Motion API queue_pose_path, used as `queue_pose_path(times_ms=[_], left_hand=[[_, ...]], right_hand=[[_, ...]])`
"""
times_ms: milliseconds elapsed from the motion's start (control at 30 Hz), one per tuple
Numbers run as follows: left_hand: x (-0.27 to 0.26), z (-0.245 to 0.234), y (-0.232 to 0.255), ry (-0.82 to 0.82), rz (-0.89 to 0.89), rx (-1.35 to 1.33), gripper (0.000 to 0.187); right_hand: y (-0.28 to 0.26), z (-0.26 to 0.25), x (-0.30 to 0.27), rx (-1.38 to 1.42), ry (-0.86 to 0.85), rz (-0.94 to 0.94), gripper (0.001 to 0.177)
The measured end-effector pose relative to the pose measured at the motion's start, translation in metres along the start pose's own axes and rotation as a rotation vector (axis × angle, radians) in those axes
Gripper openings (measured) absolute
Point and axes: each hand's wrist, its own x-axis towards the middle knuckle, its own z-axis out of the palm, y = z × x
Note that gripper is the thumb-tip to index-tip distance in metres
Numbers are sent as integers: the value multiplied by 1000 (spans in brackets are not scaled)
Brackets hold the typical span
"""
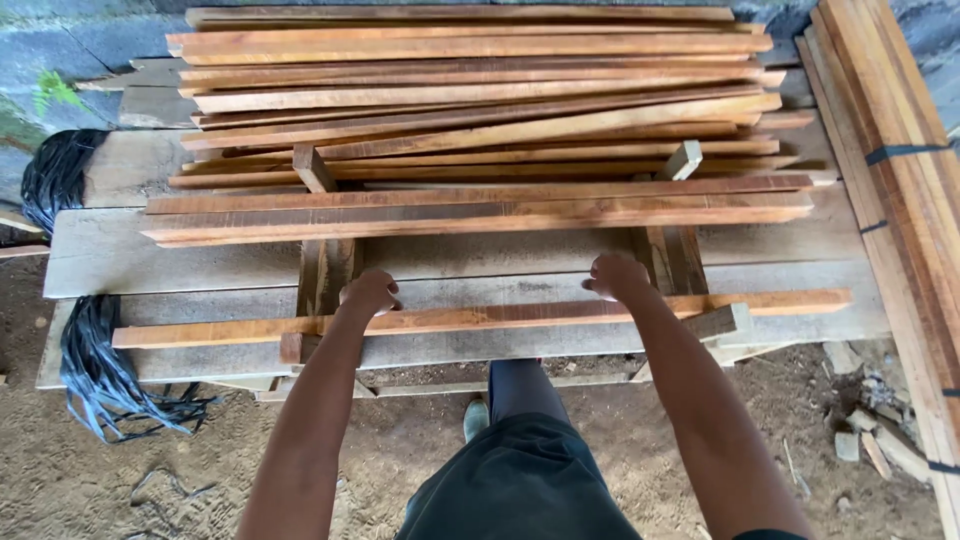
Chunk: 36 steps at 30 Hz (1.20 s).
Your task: Organizing and tying a bundle of thin wood slats with a plastic strap.
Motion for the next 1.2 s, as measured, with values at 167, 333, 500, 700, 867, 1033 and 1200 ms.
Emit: queue_pose_path(times_ms=[167,333,500,700,867,1033,1200], left_hand=[[73,33,-13,115,-223,-971,32],[96,21,-9,232,-314,-1491,73],[112,12,0,255,-355,-1944,83],[137,20,-17,200,-308,-2030,87],[158,34,-13,268,-354,-2078,86],[144,30,-16,252,-371,-2148,84],[172,48,-20,293,-333,-2109,78]], right_hand=[[-8,-10,40,627,115,103,63],[-13,-14,80,1577,213,249,94],[-19,-17,89,1869,167,315,88],[-19,-17,79,2029,241,293,89],[-17,-9,89,2131,278,298,91],[-10,0,104,2206,306,334,87],[-1,5,116,2297,256,330,77]])
